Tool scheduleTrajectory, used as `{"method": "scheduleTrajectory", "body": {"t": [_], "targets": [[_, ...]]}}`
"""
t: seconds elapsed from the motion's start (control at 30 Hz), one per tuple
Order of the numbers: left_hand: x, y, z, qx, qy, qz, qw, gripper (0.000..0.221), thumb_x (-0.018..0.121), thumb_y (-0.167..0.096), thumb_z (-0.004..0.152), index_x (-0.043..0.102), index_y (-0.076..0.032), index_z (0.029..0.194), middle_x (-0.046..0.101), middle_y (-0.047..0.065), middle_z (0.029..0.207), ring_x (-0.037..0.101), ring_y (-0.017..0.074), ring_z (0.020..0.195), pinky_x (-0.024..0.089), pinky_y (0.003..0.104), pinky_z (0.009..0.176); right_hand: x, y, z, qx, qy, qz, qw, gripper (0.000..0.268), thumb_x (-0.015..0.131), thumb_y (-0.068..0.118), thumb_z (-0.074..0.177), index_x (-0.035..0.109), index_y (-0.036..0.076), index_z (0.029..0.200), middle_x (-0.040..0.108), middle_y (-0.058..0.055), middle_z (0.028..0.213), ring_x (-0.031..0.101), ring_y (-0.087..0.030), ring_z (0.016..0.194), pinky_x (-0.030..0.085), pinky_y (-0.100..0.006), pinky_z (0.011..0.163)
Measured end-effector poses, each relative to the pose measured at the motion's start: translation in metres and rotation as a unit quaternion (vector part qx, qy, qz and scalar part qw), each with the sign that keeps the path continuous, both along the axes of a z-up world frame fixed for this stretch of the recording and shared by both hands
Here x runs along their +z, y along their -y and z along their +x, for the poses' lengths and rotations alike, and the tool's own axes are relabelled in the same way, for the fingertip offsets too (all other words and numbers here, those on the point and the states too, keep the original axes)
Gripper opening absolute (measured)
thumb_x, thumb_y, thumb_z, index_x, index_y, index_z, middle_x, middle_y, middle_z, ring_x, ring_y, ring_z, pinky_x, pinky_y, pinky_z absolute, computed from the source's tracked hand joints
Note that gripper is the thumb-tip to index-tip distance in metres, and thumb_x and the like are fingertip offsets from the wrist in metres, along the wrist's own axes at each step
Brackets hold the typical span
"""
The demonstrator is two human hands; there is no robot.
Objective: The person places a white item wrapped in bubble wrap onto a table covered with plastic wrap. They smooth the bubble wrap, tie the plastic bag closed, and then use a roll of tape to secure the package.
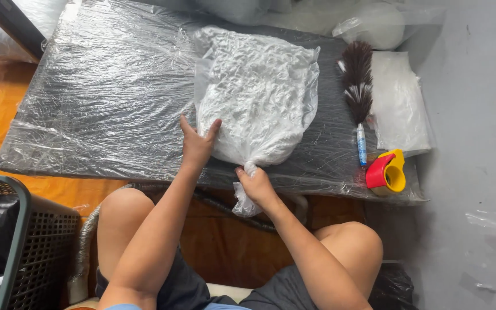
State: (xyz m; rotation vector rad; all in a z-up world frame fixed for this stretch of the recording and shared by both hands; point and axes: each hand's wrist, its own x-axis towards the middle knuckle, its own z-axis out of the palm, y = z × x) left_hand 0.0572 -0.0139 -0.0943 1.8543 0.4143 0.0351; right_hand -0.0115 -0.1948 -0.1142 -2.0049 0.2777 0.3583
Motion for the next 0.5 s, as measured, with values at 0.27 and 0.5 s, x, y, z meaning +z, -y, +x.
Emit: {"method": "scheduleTrajectory", "body": {"t": [0.27, 0.5], "targets": [[0.048, 0.030, -0.074, -0.083, 0.043, 0.097, 0.991, 0.042, 0.054, -0.044, 0.105, 0.050, -0.003, 0.115, 0.058, 0.016, 0.098, 0.065, 0.0414, 0.100, 0.049, 0.054, 0.088, 0.024, -0.001, -0.007, -0.007, -0.048, -0.057, 0.997, 0.049, 0.066, 0.042, 0.086, 0.079, -0.005, 0.096, 0.076, -0.023, 0.096, 0.071, -0.036, 0.105, 0.052, -0.052, 0.080], [-0.017, 0.058, -0.093, -0.184, -0.053, 0.059, 0.980, 0.041, 0.068, -0.053, 0.093, 0.076, -0.016, 0.110, 0.074, 0.010, 0.106, 0.071, 0.0309, 0.107, 0.057, 0.045, 0.091, 0.056, -0.004, -0.025, 0.036, -0.047, -0.082, 0.995, 0.051, 0.053, 0.040, 0.091, 0.076, -0.006, 0.091, 0.075, -0.022, 0.096, 0.070, -0.039, 0.106, 0.050, -0.057, 0.080]]}}
